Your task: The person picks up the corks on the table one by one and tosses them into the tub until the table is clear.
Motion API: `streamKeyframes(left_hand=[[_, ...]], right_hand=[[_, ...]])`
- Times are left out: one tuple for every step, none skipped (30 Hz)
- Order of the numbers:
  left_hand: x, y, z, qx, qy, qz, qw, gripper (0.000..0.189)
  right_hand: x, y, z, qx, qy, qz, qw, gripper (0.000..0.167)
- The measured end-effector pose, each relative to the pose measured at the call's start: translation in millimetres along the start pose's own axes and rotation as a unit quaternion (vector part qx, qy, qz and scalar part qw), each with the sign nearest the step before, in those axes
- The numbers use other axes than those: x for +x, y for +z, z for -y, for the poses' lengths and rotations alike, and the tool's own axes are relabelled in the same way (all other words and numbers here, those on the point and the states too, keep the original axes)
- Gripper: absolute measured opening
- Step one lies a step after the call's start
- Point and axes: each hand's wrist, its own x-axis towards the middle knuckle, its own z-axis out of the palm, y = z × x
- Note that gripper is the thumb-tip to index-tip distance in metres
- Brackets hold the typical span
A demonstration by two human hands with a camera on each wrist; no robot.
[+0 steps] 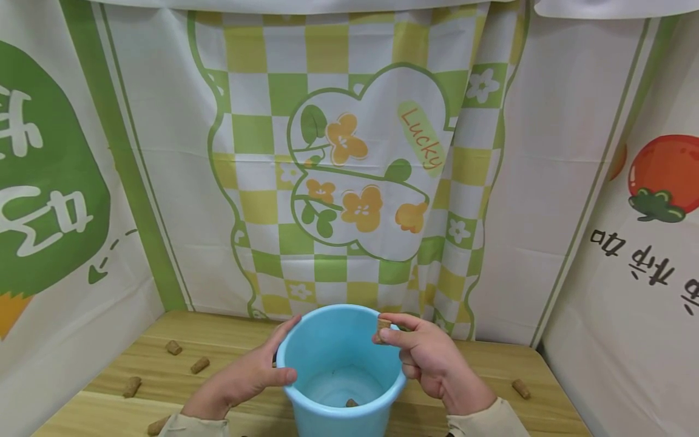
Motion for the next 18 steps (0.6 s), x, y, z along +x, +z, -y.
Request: streamKeyframes(left_hand=[[0.0,0.1,0.0,0.0,0.0,0.0,1.0,0.108],[0.0,0.1,-0.1,-0.001,-0.001,0.0,1.0,0.108],[0.0,0.2,-0.1,0.0,-0.001,-0.001,1.0,0.109],[0.1,0.3,-0.3,0.0,-0.001,-0.001,1.0,0.109],[0.1,0.2,-0.5,-0.001,-0.002,0.0,1.0,0.109],[0.2,0.2,-0.6,0.0,-0.002,0.0,1.0,0.109],[0.2,0.3,-0.7,0.001,-0.001,0.0,1.0,0.109],[0.1,0.3,-0.7,0.002,-0.001,-0.001,1.0,0.109],[0.0,0.4,-0.8,0.002,-0.001,0.0,1.0,0.109],[-0.1,0.4,-1.0,0.003,-0.002,-0.001,1.0,0.109],[-0.2,0.4,-1.1,0.004,-0.002,-0.002,1.0,0.109],[-0.3,0.4,-1.2,0.006,-0.002,-0.002,1.0,0.109],[-0.6,0.4,-1.4,0.007,-0.003,-0.003,1.0,0.109],[-0.6,0.4,-1.5,0.008,-0.005,-0.004,1.0,0.109],[-0.6,0.4,-1.7,0.007,-0.006,-0.004,0.9999,0.108],[-0.7,0.4,-1.8,0.008,-0.007,-0.005,0.9999,0.108],[-0.7,0.3,-2.0,0.007,-0.008,-0.005,0.9999,0.108],[-0.7,0.3,-2.2,0.006,-0.009,-0.004,0.9999,0.108]], right_hand=[[0.0,0.0,0.1,0.002,0.001,0.0,1.0,0.07],[-0.1,0.0,0.3,0.003,0.001,0.001,1.0,0.071],[-0.1,0.0,0.6,0.004,0.002,0.001,1.0,0.072],[-0.3,0.2,0.9,0.006,0.003,0.0,1.0,0.073],[-0.5,0.2,1.1,0.007,0.003,0.0,1.0,0.074],[-0.8,0.3,1.3,0.007,0.004,0.0,1.0,0.074],[-1.1,0.4,1.4,0.006,0.004,-0.001,1.0,0.074],[-1.2,0.5,1.4,0.005,0.005,-0.003,1.0,0.074],[-1.4,0.5,1.4,0.006,0.006,-0.003,1.0,0.074],[-1.6,0.6,1.4,0.006,0.006,-0.004,1.0,0.074],[-1.5,0.4,1.2,0.006,0.006,-0.004,1.0,0.074],[-1.4,0.2,1.1,0.006,0.006,-0.003,1.0,0.074],[-1.3,0.0,1.0,0.006,0.007,-0.004,0.9999,0.074],[-1.2,-0.1,0.8,0.007,0.008,-0.003,0.9999,0.074],[-1.1,-0.4,0.6,0.007,0.008,-0.002,0.9999,0.074],[-0.8,-0.6,0.4,0.008,0.009,-0.002,0.9999,0.074],[-0.4,-0.9,0.2,0.009,0.01,-0.002,0.9999,0.074],[-0.1,-1.2,0.1,0.01,0.012,-0.003,0.9999,0.075]])
